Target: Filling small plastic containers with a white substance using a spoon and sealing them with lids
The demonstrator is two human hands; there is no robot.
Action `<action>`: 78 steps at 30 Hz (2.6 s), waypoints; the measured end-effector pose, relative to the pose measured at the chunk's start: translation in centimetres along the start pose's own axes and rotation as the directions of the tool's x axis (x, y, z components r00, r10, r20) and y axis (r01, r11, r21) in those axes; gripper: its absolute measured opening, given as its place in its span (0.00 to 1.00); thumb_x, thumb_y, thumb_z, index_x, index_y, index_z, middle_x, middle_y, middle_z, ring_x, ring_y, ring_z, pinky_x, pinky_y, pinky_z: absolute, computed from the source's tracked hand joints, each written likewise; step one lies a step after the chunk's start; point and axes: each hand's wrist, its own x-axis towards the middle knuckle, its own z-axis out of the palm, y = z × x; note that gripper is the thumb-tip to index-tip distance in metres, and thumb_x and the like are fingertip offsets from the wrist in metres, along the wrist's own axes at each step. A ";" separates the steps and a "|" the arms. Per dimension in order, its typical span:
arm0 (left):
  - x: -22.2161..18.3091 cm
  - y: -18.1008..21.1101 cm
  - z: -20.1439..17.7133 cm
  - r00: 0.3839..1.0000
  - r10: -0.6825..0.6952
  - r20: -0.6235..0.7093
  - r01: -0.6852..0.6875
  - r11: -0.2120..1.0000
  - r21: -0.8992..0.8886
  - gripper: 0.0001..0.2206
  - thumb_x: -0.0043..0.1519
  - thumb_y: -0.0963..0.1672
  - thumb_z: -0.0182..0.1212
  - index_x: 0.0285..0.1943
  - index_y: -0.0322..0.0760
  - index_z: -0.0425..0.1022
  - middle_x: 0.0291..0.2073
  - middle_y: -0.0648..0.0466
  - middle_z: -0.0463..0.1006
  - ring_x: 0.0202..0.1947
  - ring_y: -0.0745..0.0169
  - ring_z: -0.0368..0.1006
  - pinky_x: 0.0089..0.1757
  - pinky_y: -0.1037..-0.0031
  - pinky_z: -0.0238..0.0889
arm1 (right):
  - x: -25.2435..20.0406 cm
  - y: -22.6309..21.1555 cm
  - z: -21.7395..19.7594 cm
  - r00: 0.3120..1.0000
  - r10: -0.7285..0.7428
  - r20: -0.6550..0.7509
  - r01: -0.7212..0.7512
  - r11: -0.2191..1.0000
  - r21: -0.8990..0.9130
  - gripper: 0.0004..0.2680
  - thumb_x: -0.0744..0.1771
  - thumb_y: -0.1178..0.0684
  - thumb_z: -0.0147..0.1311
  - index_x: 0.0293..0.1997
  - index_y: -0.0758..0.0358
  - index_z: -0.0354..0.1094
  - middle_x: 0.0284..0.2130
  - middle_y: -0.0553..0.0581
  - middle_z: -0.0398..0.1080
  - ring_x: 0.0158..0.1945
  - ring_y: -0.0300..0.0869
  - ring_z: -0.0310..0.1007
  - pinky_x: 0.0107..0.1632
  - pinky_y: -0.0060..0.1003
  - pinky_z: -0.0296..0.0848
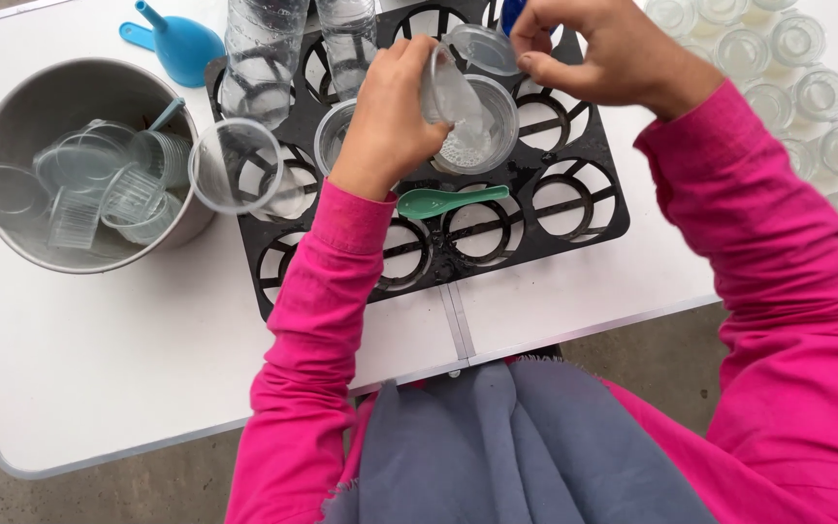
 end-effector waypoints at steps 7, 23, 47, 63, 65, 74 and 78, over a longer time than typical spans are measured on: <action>1.0 2.0 0.5 0.992 0.097 0.084 -0.123 0.900 0.419 0.27 0.41 0.28 0.60 0.51 0.30 0.69 0.44 0.43 0.71 0.45 0.45 0.65 0.36 0.59 0.74 | -3.5 3.1 4.3 0.954 -0.094 -0.286 0.132 0.984 0.117 0.01 0.72 0.66 0.54 0.44 0.70 0.67 0.37 0.59 0.67 0.41 0.45 0.65 0.48 0.38 0.67; 0.8 3.7 0.4 0.948 0.309 0.073 -0.281 0.711 0.644 0.24 0.41 0.30 0.64 0.47 0.38 0.73 0.43 0.49 0.73 0.44 0.49 0.67 0.38 0.63 0.65 | -6.5 0.1 7.1 0.880 0.026 -0.474 0.089 0.972 0.219 0.03 0.72 0.59 0.51 0.41 0.67 0.64 0.36 0.57 0.65 0.41 0.45 0.64 0.50 0.38 0.65; -20.1 -8.4 -19.9 0.629 -0.316 -0.710 0.259 0.947 -0.193 0.19 0.65 0.49 0.75 0.56 0.38 0.71 0.45 0.52 0.72 0.46 0.61 0.70 0.46 0.73 0.66 | -3.7 -14.6 12.9 0.836 -0.096 -0.541 0.249 0.944 0.216 0.05 0.71 0.58 0.49 0.49 0.70 0.66 0.43 0.63 0.68 0.47 0.49 0.68 0.53 0.40 0.70; -14.7 -17.1 -17.6 0.807 -0.375 -0.456 0.579 0.658 0.482 0.36 0.65 0.61 0.72 0.61 0.24 0.76 0.50 0.35 0.79 0.56 0.34 0.62 0.51 0.45 0.60 | -13.1 -11.7 14.1 0.812 0.217 -0.541 0.000 0.928 0.372 0.05 0.71 0.59 0.50 0.51 0.66 0.67 0.45 0.60 0.66 0.46 0.43 0.68 0.55 0.35 0.70; -14.9 -16.1 -17.5 0.776 -0.360 -0.518 0.618 0.598 0.510 0.37 0.64 0.59 0.78 0.65 0.26 0.70 0.51 0.34 0.76 0.54 0.35 0.63 0.48 0.49 0.63 | -14.9 -10.9 13.9 0.749 0.300 -0.591 -0.051 0.915 0.400 0.04 0.71 0.61 0.49 0.51 0.67 0.66 0.45 0.60 0.66 0.46 0.43 0.69 0.54 0.33 0.70; -17.1 1.8 -11.6 0.717 0.139 -0.683 0.081 0.957 0.279 0.20 0.74 0.43 0.63 0.70 0.28 0.62 0.62 0.37 0.69 0.62 0.37 0.65 0.61 0.51 0.61 | -30.2 0.2 11.6 -0.029 0.505 -0.863 -0.297 0.820 0.490 0.02 0.73 0.62 0.48 0.48 0.62 0.65 0.34 0.54 0.70 0.37 0.37 0.69 0.44 0.31 0.73; -18.1 4.9 -6.1 0.731 -0.036 -0.682 0.115 0.991 0.071 0.20 0.73 0.47 0.59 0.68 0.32 0.63 0.62 0.42 0.68 0.61 0.41 0.66 0.58 0.55 0.60 | -35.8 5.8 13.2 -0.157 0.550 -0.821 -0.364 0.740 0.565 0.06 0.68 0.63 0.50 0.48 0.60 0.68 0.31 0.54 0.73 0.32 0.35 0.70 0.40 0.27 0.72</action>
